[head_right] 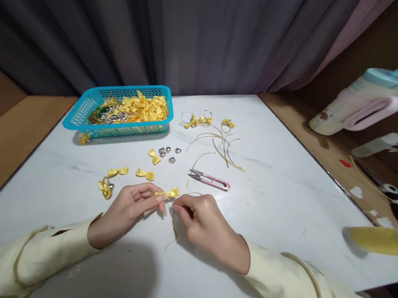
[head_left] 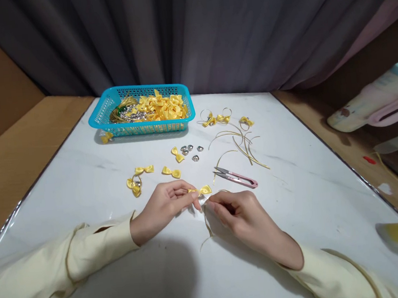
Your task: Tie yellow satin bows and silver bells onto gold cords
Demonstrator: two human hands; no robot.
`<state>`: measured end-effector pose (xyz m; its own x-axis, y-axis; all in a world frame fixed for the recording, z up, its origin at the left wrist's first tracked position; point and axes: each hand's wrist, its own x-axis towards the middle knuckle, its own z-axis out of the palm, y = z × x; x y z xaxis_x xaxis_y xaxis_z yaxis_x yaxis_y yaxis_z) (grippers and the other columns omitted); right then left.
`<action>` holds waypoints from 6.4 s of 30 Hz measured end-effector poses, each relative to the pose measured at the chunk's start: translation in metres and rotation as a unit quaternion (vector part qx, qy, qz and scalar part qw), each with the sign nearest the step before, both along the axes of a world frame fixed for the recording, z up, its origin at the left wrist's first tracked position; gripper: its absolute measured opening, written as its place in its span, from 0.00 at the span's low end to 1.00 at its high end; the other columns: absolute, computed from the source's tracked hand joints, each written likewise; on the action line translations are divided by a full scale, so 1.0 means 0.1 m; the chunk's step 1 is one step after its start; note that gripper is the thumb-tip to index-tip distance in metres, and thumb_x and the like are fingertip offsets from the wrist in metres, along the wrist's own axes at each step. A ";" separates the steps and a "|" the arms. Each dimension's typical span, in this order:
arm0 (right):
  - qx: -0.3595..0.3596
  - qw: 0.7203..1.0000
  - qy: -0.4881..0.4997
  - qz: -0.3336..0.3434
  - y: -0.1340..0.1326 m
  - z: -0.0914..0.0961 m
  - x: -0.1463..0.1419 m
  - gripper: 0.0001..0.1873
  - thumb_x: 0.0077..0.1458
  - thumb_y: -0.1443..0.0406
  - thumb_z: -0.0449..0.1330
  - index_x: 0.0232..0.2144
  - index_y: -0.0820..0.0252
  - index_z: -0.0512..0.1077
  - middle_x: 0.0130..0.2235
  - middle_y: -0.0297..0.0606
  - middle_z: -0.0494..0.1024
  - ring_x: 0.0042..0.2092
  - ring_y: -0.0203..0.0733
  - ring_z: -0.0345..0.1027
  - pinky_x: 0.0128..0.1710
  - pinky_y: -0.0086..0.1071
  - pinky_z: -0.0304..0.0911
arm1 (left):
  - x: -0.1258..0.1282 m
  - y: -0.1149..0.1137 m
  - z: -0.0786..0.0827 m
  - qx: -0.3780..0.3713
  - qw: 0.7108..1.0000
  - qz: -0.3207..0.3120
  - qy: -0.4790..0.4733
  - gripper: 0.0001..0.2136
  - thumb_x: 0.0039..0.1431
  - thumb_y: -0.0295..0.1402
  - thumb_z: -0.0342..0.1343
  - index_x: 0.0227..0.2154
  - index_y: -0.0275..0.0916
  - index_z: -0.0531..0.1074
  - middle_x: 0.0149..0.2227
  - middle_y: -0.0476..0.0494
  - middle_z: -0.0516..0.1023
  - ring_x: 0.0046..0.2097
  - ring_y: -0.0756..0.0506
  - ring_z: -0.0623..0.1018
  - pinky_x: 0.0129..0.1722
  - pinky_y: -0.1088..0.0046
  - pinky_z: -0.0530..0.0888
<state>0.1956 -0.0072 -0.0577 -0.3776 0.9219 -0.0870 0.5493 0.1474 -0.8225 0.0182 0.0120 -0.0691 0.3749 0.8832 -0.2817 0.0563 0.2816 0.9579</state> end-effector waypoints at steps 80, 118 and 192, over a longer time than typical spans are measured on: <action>-0.006 0.999 0.047 0.026 0.27 0.28 -0.17 0.12 0.52 0.71 0.51 0.38 0.57 0.52 0.16 0.22 0.67 0.17 0.31 0.59 0.19 0.23 0.52 | -0.06 -0.09 0.03 0.028 0.989 -0.116 -0.093 0.10 0.58 0.32 0.52 0.39 0.34 0.73 0.38 0.40 0.77 0.41 0.45 0.75 0.43 0.69 0.69; -0.033 0.938 0.209 -0.273 0.77 0.29 0.82 0.21 0.41 0.65 0.67 0.34 0.58 0.60 0.16 0.27 0.71 0.15 0.29 0.55 0.13 0.21 0.47 | -0.05 -0.09 0.06 -0.034 0.987 -0.158 -0.016 0.13 0.56 0.37 0.55 0.26 0.30 0.75 0.29 0.38 0.81 0.28 0.49 0.77 0.23 0.78 0.63; 0.105 0.828 -0.520 0.181 1.57 0.34 -0.48 0.16 0.58 0.62 0.55 0.47 0.64 0.66 0.47 0.43 0.69 0.44 0.42 0.67 0.42 0.40 0.66 | -0.04 -0.03 -0.09 0.069 0.984 -0.162 0.031 0.12 0.56 0.36 0.51 0.26 0.32 0.74 0.28 0.39 0.80 0.26 0.50 0.76 0.27 0.77 0.73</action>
